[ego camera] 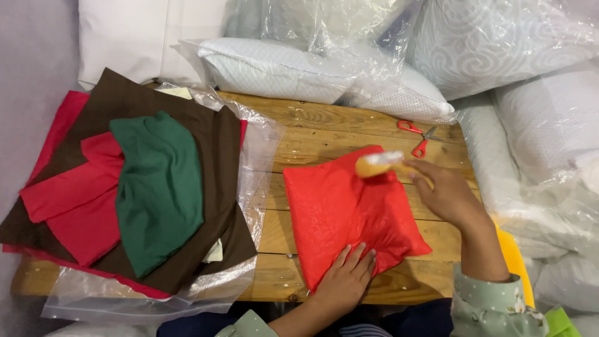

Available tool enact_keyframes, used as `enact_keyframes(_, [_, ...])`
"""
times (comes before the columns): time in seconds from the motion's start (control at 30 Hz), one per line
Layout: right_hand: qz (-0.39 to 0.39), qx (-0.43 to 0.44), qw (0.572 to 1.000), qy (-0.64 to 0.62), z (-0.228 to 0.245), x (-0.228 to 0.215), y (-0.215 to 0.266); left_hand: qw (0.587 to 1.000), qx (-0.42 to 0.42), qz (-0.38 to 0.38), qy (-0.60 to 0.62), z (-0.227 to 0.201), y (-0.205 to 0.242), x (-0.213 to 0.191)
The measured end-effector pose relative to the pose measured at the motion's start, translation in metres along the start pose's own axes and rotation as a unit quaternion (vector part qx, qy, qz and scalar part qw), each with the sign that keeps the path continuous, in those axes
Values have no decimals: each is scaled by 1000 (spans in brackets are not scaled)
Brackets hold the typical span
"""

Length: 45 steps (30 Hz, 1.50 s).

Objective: Stuffing a red pillowcase with fiberfill, cleaning it with a lint roller, and sealing it in a plastic bag.

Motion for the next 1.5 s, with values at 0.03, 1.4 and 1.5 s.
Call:
enact_keyframes(0.03, [0,1,1000,0,1,15,4,1000,1,1,0,-3,-2,-3])
enact_keyframes(1.4, [-217,53,944,-243,-26,87,-48,948,-12,-298,110,53,-49,-122])
enact_keyframes(1.5, [-243,106,940,-216,-62,82,-43,891,-210,-375,147,101,-40,-169])
Point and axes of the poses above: each hand's wrist, its own y-axis away from the middle knuckle, its own x-axis out of the palm, z = x × y, the point moved 5 cm from there along -y, towards the middle knuckle, and after that the axes turned 6 degrees about y, right-handed, at the moved point
